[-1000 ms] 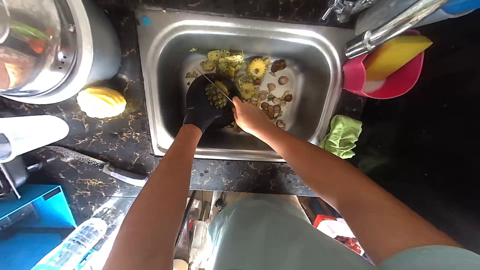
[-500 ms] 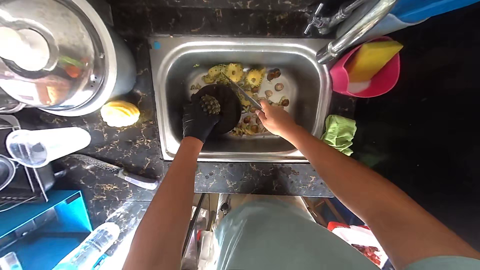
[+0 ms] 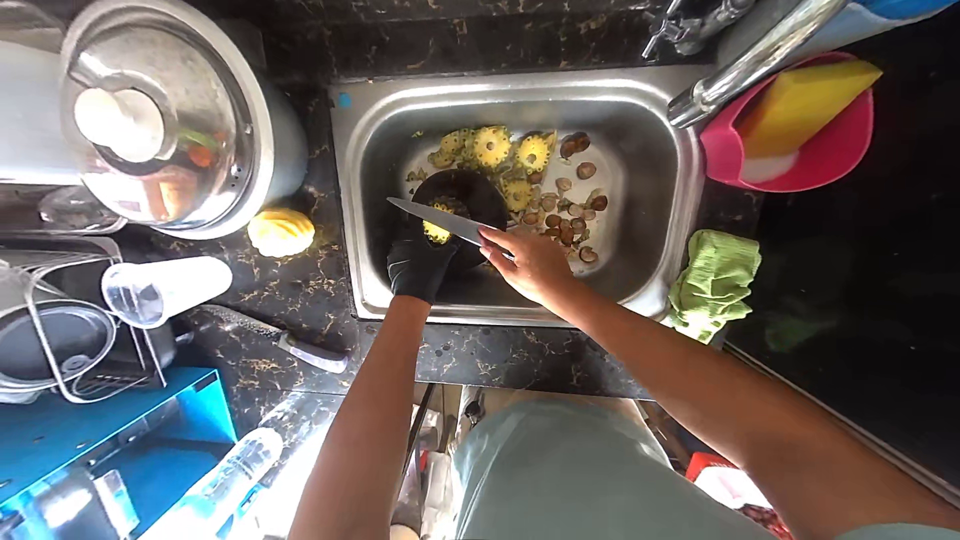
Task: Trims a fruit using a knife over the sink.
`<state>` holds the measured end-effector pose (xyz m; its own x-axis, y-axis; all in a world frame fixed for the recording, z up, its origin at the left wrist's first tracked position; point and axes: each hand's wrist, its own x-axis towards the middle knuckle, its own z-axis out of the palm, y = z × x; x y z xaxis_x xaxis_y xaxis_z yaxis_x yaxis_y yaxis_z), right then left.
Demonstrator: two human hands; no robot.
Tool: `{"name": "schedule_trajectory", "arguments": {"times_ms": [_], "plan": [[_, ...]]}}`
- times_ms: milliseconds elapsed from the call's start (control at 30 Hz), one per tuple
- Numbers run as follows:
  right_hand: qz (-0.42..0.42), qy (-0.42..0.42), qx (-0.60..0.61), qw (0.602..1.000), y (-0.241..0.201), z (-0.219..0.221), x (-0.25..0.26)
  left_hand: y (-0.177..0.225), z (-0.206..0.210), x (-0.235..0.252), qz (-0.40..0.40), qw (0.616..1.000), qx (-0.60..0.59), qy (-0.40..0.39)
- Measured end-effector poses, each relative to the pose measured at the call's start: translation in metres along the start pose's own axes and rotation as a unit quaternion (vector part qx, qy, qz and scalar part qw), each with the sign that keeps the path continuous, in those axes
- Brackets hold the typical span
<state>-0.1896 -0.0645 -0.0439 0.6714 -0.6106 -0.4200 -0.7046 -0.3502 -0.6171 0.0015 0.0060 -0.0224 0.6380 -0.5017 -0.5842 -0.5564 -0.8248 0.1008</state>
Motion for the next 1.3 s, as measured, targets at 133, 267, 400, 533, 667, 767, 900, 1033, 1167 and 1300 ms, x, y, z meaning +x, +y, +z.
{"name": "schedule_trajectory", "arguments": {"times_ms": [133, 267, 400, 533, 667, 767, 900, 1033, 1167, 1300], "plan": [[0.015, -0.019, 0.017, 1.0, 0.0, -0.001, -0.002, -0.001, 0.001, 0.007, 0.0, 1.0, 0.004, -0.018], [0.023, -0.013, 0.036, 0.999, -0.007, 0.009, 0.013, 0.001, 0.0, 0.008, 0.002, 1.0, 0.003, -0.013], [0.034, -0.028, 0.054, 0.998, -0.012, 0.003, 0.013, 0.004, -0.003, 0.009, 0.008, 1.0, 0.025, -0.011], [0.044, -0.011, 0.039, 0.998, 0.0, 0.001, 0.003, 0.009, -0.008, 0.012, -0.004, 0.998, 0.05, -0.04], [0.039, -0.03, 0.063, 0.997, -0.017, 0.006, 0.027, 0.011, -0.008, 0.011, 0.002, 1.0, 0.029, -0.011], [0.042, -0.027, 0.062, 0.997, -0.006, 0.002, 0.011, 0.013, -0.009, 0.009, -0.001, 1.0, 0.028, -0.011], [0.048, -0.035, 0.071, 0.996, 0.0, 0.0, 0.013, 0.011, -0.008, 0.013, 0.01, 1.0, 0.029, -0.005], [0.051, -0.076, 0.116, 0.989, -0.021, -0.005, 0.036, 0.012, -0.009, 0.013, 0.011, 0.999, 0.033, -0.009], [0.071, -0.078, 0.121, 0.987, 0.002, -0.011, 0.01, 0.009, -0.009, 0.016, 0.016, 1.0, 0.014, -0.01], [0.082, -0.103, 0.153, 0.979, -0.01, -0.011, 0.037, 0.008, -0.006, 0.014, 0.028, 1.0, 0.008, -0.001]]}}
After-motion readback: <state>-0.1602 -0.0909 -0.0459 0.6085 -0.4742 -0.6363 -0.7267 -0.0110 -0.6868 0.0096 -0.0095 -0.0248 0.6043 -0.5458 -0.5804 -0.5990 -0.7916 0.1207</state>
